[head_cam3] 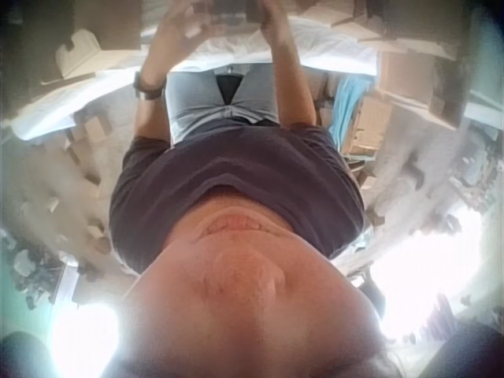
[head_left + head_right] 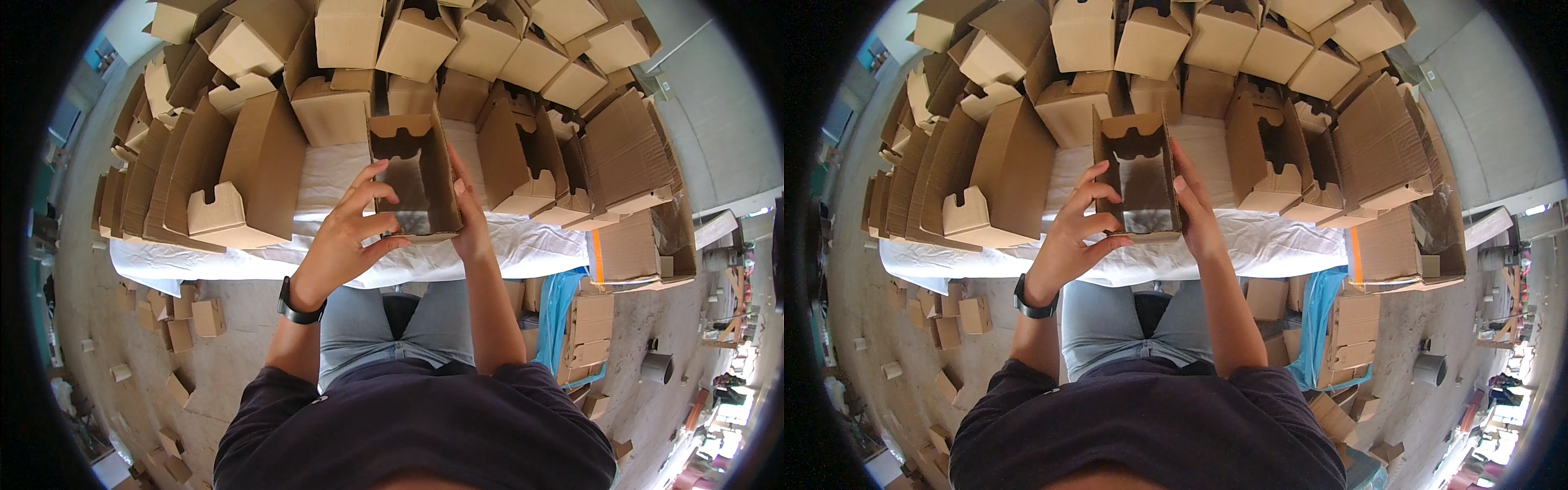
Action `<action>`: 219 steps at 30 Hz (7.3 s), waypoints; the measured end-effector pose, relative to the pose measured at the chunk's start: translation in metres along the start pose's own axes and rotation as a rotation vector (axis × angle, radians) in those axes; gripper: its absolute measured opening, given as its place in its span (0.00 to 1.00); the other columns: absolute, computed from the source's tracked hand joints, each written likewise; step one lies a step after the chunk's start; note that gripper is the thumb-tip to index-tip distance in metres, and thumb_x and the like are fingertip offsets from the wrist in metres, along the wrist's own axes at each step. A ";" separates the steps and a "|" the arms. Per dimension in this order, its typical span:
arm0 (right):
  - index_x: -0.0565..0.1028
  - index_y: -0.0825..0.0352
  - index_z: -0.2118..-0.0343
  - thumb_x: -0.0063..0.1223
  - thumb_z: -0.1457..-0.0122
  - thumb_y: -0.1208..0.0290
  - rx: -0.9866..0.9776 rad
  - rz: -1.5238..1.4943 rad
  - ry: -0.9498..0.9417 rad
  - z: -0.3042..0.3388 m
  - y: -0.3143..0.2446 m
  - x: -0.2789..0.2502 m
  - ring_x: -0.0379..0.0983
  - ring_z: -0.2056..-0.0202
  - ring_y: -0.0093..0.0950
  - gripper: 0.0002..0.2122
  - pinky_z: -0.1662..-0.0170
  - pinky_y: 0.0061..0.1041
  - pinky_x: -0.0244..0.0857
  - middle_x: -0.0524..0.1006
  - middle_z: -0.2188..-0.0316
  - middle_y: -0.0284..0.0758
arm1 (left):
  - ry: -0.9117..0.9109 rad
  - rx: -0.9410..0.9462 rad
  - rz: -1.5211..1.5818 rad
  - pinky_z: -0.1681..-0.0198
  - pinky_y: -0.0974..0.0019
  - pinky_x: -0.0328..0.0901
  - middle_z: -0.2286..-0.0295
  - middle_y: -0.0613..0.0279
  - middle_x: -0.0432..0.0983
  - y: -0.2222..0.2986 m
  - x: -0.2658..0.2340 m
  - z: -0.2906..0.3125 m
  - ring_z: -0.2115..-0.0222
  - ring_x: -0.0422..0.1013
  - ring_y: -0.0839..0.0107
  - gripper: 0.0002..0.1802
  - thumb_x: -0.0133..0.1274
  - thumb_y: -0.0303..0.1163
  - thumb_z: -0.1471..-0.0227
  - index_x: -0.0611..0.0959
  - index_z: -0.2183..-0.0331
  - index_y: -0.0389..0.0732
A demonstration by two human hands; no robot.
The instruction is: The person picks up flat cardboard sheets from the floor, folds them into rectangular boxes by hand, and stacks them on a table among other finished boxes.
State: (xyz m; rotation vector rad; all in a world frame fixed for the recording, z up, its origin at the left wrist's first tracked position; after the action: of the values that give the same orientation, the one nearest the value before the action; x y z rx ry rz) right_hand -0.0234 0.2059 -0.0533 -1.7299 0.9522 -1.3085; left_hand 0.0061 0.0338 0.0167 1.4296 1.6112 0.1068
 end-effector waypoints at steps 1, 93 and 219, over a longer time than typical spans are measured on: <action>0.51 0.66 0.33 0.44 0.35 0.58 -0.012 0.008 -0.009 -0.001 0.002 -0.001 0.45 0.33 0.30 0.31 0.33 0.28 0.39 0.50 0.32 0.37 | 0.005 0.001 0.000 0.49 0.52 0.64 0.60 0.62 0.69 0.000 0.000 0.000 0.41 0.59 0.50 0.15 0.69 0.27 0.65 0.75 0.80 0.39; 0.57 0.69 0.39 0.67 0.49 0.62 0.101 0.770 0.091 -0.086 0.002 -0.022 0.65 0.43 0.37 0.39 0.43 0.31 0.60 0.66 0.43 0.47 | 0.003 -0.005 0.019 0.49 0.51 0.64 0.62 0.60 0.69 -0.006 0.002 -0.009 0.42 0.60 0.48 0.15 0.68 0.24 0.63 0.74 0.80 0.38; 0.49 0.74 0.35 0.40 0.34 0.73 -0.133 0.414 0.098 0.053 0.033 0.038 0.46 0.33 0.36 0.27 0.33 0.31 0.41 0.50 0.33 0.46 | -0.252 -0.115 -0.266 0.33 0.55 0.40 0.38 0.41 0.50 -0.039 0.008 0.007 0.35 0.46 0.52 0.34 0.38 0.42 0.36 0.55 0.39 0.28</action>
State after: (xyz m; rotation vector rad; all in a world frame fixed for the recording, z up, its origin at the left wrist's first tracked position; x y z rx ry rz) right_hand 0.0317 0.1645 -0.0770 -1.4688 1.3960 -1.0828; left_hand -0.0172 0.0245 -0.0154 1.0834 1.5431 -0.1286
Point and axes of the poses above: each hand's wrist, its own z-axis away from the middle knuckle, its own x-axis out of the palm, y = z × x, the point moved 6 cm from there along -z, towards the middle knuckle
